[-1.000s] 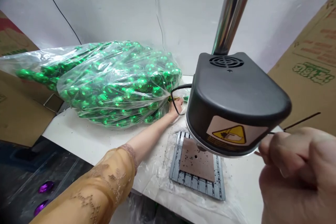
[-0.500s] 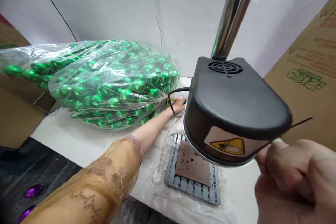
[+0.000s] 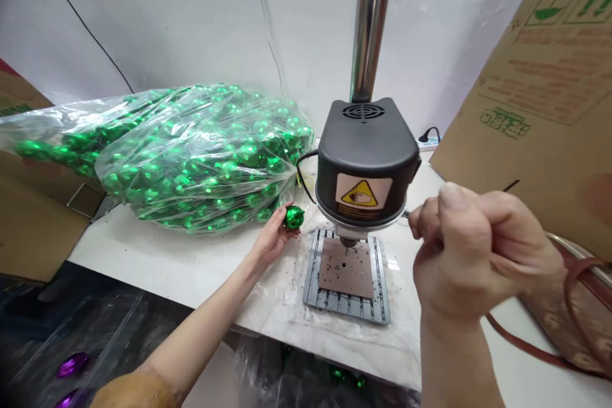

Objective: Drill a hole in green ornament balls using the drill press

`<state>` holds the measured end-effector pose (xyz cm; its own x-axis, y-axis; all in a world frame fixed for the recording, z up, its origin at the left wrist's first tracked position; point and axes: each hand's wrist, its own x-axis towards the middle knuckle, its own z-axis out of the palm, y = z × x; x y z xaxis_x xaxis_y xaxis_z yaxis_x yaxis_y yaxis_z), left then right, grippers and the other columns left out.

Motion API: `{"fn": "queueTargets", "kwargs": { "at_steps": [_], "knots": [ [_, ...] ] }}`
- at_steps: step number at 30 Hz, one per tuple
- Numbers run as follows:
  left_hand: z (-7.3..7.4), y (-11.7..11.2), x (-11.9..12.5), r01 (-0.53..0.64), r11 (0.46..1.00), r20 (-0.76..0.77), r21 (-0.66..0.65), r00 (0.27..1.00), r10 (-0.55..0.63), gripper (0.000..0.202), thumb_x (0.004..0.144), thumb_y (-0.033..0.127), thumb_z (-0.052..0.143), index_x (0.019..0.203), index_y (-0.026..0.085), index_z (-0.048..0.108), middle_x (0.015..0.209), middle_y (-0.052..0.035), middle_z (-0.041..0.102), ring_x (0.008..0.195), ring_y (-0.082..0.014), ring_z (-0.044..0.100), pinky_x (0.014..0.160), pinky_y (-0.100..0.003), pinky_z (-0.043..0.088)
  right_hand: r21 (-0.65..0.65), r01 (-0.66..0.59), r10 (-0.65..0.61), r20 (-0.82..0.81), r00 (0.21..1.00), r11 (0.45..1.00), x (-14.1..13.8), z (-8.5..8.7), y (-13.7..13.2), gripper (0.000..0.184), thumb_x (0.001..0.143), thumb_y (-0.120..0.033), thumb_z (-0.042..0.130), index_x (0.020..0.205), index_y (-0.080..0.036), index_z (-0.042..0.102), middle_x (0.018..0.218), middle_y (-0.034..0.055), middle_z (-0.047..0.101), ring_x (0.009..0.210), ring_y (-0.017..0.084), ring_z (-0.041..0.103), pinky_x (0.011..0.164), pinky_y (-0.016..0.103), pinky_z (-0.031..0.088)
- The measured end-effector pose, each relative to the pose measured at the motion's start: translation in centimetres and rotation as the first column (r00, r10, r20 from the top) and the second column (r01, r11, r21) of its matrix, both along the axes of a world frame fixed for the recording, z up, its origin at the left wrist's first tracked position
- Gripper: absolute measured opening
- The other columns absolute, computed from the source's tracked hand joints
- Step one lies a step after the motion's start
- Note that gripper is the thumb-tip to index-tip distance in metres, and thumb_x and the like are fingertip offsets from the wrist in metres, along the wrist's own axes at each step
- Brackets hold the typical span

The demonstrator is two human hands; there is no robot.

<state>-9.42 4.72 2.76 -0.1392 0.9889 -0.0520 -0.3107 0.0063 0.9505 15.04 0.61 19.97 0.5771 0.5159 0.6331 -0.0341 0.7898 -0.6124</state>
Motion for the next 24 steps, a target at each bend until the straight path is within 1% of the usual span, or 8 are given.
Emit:
{"fn": "queueTargets", "kwargs": {
  "at_steps": [3, 5, 9, 12, 16, 19, 22, 24],
  "knots": [
    [0.2, -2.8, 1.3, 0.134, 0.991, -0.047, -0.022, 0.990, -0.135, 0.068, 0.076, 0.052, 0.081, 0.134, 0.023, 0.058, 0.098, -0.0049, 0.072, 0.077, -0.0149, 0.066, 0.063, -0.024, 0.050, 0.086, -0.020, 0.018, 0.024, 1.000, 0.996, 0.1, -0.1, 0.1, 0.037, 0.077, -0.016, 0.067, 0.054, -0.022, 0.039, 0.041, -0.0076, 0.039, 0.036, 0.007, 0.037, 0.036, 0.030, 0.029],
    [0.0, -3.6, 2.4, 0.194, 0.981, -0.095, -0.017, 0.976, -0.195, 0.070, 0.069, 0.044, 0.088, 0.128, 0.021, 0.060, 0.096, -0.0041, 0.073, 0.084, -0.0162, 0.068, 0.070, -0.025, 0.052, 0.084, -0.039, 0.036, 0.035, 0.999, 0.996, 0.2, -0.2, 0.0, 0.037, 0.079, -0.015, 0.066, 0.054, -0.022, 0.040, 0.042, -0.0078, 0.040, 0.036, 0.006, 0.037, 0.036, 0.029, 0.030],
    [-0.6, -3.7, 4.3, 0.264, 0.965, -0.200, 0.005, 0.945, -0.257, 0.061, 0.064, 0.042, 0.092, 0.114, 0.017, 0.066, 0.106, -0.0078, 0.074, 0.098, -0.0203, 0.069, 0.090, -0.034, 0.054, 0.069, -0.071, 0.067, 0.055, 0.996, 0.995, 0.5, -0.4, -0.1, 0.036, 0.082, -0.017, 0.068, 0.055, -0.022, 0.044, 0.043, -0.0086, 0.038, 0.038, 0.007, 0.038, 0.039, 0.029, 0.031],
    [-0.9, -3.2, 5.2, 0.323, 0.946, -0.298, 0.028, 0.906, -0.301, 0.062, 0.067, 0.045, 0.090, 0.117, 0.017, 0.067, 0.111, -0.0089, 0.073, 0.100, -0.0225, 0.068, 0.088, -0.035, 0.054, 0.067, -0.088, 0.083, 0.071, 0.994, 0.994, 0.7, -0.6, 0.0, 0.039, 0.084, -0.021, 0.068, 0.056, -0.022, 0.042, 0.043, -0.0092, 0.036, 0.038, 0.007, 0.037, 0.041, 0.028, 0.029],
    [-0.8, -3.0, 5.9, 0.342, 0.939, -0.437, 0.039, 0.851, -0.292, 0.063, 0.068, 0.048, 0.088, 0.120, 0.018, 0.068, 0.104, -0.0067, 0.073, 0.084, -0.0190, 0.065, 0.075, -0.031, 0.052, 0.048, -0.106, 0.102, 0.086, 0.991, 0.993, 0.8, -0.8, 0.0, 0.042, 0.086, -0.027, 0.068, 0.056, -0.022, 0.040, 0.043, -0.0096, 0.035, 0.039, 0.006, 0.035, 0.042, 0.028, 0.030],
    [-0.7, -3.0, 6.4, 0.335, 0.941, -0.517, 0.051, 0.815, -0.262, 0.065, 0.067, 0.046, 0.088, 0.121, 0.019, 0.068, 0.099, -0.0051, 0.072, 0.076, -0.0165, 0.060, 0.072, -0.030, 0.050, 0.027, -0.090, 0.086, 0.116, 0.989, 0.996, 0.8, -0.8, 0.0, 0.043, 0.088, -0.030, 0.067, 0.057, -0.022, 0.038, 0.045, -0.0094, 0.035, 0.041, 0.005, 0.034, 0.044, 0.027, 0.031],
    [-0.8, -3.1, 7.0, 0.324, 0.943, -0.593, 0.076, 0.775, -0.218, 0.066, 0.065, 0.044, 0.089, 0.122, 0.019, 0.067, 0.095, -0.0039, 0.069, 0.077, -0.0175, 0.059, 0.072, -0.031, 0.049, 0.035, -0.100, 0.095, 0.128, 0.987, 0.994, 0.8, -0.8, -0.1, 0.044, 0.089, -0.030, 0.066, 0.058, -0.021, 0.037, 0.046, -0.0089, 0.036, 0.042, 0.005, 0.034, 0.045, 0.027, 0.031],
    [-0.9, -3.3, 7.4, 0.312, 0.943, -0.644, 0.116, 0.747, -0.168, 0.063, 0.066, 0.042, 0.089, 0.121, 0.020, 0.068, 0.096, -0.0041, 0.068, 0.084, -0.0202, 0.060, 0.076, -0.032, 0.049, 0.047, -0.110, 0.104, 0.125, 0.987, 0.993, 0.8, -0.8, -0.1, 0.044, 0.089, -0.029, 0.066, 0.058, -0.021, 0.036, 0.047, -0.0086, 0.036, 0.043, 0.005, 0.034, 0.045, 0.027, 0.030]
  ]
}}
